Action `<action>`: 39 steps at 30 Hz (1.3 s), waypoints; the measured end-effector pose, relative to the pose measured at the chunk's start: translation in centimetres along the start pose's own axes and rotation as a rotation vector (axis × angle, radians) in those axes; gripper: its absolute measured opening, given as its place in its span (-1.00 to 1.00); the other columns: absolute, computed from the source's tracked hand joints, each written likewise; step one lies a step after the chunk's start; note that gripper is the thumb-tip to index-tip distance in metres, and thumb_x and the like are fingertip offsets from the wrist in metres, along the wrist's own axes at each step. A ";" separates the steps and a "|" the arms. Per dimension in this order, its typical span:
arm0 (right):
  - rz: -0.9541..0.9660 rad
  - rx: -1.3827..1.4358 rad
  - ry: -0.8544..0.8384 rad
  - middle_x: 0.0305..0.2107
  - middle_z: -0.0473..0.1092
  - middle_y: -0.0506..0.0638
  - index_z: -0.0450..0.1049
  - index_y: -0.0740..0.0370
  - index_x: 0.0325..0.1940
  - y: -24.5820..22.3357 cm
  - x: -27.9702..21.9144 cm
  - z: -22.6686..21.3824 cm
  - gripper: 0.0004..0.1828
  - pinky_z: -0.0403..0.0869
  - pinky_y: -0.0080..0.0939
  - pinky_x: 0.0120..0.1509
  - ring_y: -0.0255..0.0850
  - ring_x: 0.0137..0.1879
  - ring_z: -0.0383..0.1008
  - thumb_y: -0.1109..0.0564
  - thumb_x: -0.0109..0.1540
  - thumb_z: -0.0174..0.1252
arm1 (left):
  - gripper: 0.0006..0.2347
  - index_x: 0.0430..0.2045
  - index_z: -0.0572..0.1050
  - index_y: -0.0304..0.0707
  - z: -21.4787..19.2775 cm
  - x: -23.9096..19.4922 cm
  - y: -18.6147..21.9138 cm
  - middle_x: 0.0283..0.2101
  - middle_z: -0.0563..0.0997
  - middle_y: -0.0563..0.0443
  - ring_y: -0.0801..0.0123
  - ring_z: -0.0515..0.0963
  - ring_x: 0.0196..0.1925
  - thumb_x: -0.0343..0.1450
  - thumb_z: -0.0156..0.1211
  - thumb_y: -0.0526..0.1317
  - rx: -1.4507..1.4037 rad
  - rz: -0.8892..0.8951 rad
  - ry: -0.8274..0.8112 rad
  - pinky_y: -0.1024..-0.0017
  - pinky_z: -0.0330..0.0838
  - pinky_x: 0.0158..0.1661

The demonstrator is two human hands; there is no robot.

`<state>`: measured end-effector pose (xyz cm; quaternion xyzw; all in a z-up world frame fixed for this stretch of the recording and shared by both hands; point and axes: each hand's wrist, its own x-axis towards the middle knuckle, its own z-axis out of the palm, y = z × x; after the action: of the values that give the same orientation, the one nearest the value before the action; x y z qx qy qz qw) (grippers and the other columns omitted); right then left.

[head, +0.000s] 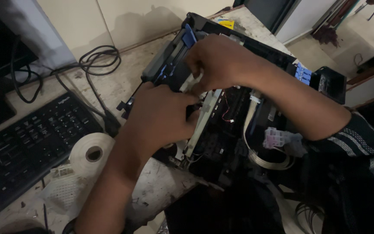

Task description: The person works on a disassembled printer, using a cotton swab to clean internal components and then inserting a white plastic part into the mechanism. The person handles wires and internal parts throughout the process.

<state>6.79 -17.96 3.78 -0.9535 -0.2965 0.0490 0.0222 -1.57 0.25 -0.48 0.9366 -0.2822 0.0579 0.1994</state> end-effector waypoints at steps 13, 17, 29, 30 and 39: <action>-0.333 0.346 -0.267 0.12 0.53 -0.03 0.62 0.07 0.10 5.9 1.7 -0.5 -0.66 0.44 -0.04 0.29 -0.15 0.17 0.53 0.21 0.23 0.23 | -0.70 -0.17 0.68 0.09 0.0 0.0 0.0 0.02 0.54 -0.17 -0.03 0.55 -0.01 0.25 0.27 -0.03 0.043 0.038 0.053 -0.03 0.36 -0.15; -0.381 0.491 -0.336 0.05 0.57 -0.01 0.56 0.13 0.11 6.7 2.4 0.1 -0.58 0.52 -0.07 0.31 -0.17 0.17 0.57 0.25 0.15 0.31 | -0.73 -0.27 0.70 0.11 -0.1 0.1 0.0 0.18 0.47 -0.21 -0.07 0.52 0.04 0.19 0.31 -0.03 0.077 0.124 0.183 -0.04 0.39 -0.16; -0.362 0.302 -0.251 -0.15 0.61 0.02 0.61 0.24 -0.04 9.2 3.6 2.2 -0.61 0.62 -0.13 0.03 -0.20 -0.05 0.66 0.31 0.04 0.36 | -0.69 -0.21 0.68 -0.05 -0.5 0.0 0.2 0.15 0.51 0.01 -0.05 0.54 -0.04 0.23 0.27 -0.04 0.035 0.108 0.113 -0.02 0.39 -0.22; -0.368 0.263 -0.256 -0.17 0.61 0.03 0.62 0.24 -0.06 9.2 3.9 2.4 -0.65 0.62 -0.13 0.02 -0.19 -0.08 0.66 0.29 0.06 0.37 | -0.70 -0.21 0.68 -0.04 -0.5 0.0 0.3 0.15 0.51 0.03 -0.04 0.54 -0.03 0.24 0.26 -0.04 0.028 0.092 0.088 -0.02 0.39 -0.22; -0.551 0.186 -0.229 -0.19 0.59 0.10 0.65 0.26 -0.11 10.0 5.2 2.8 -0.73 0.61 -0.09 -0.15 -0.06 -0.13 0.62 0.28 0.09 0.33 | -0.66 -0.16 0.65 -0.14 -0.9 0.4 0.6 0.26 0.42 -0.04 -0.08 0.52 -0.02 0.24 0.27 -0.05 -0.017 0.036 0.031 -0.03 0.37 -0.18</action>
<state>16.35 -23.23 -0.10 -0.8194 -0.5387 0.1750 0.0884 -1.57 -0.08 0.64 0.9287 -0.2962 0.0738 0.2106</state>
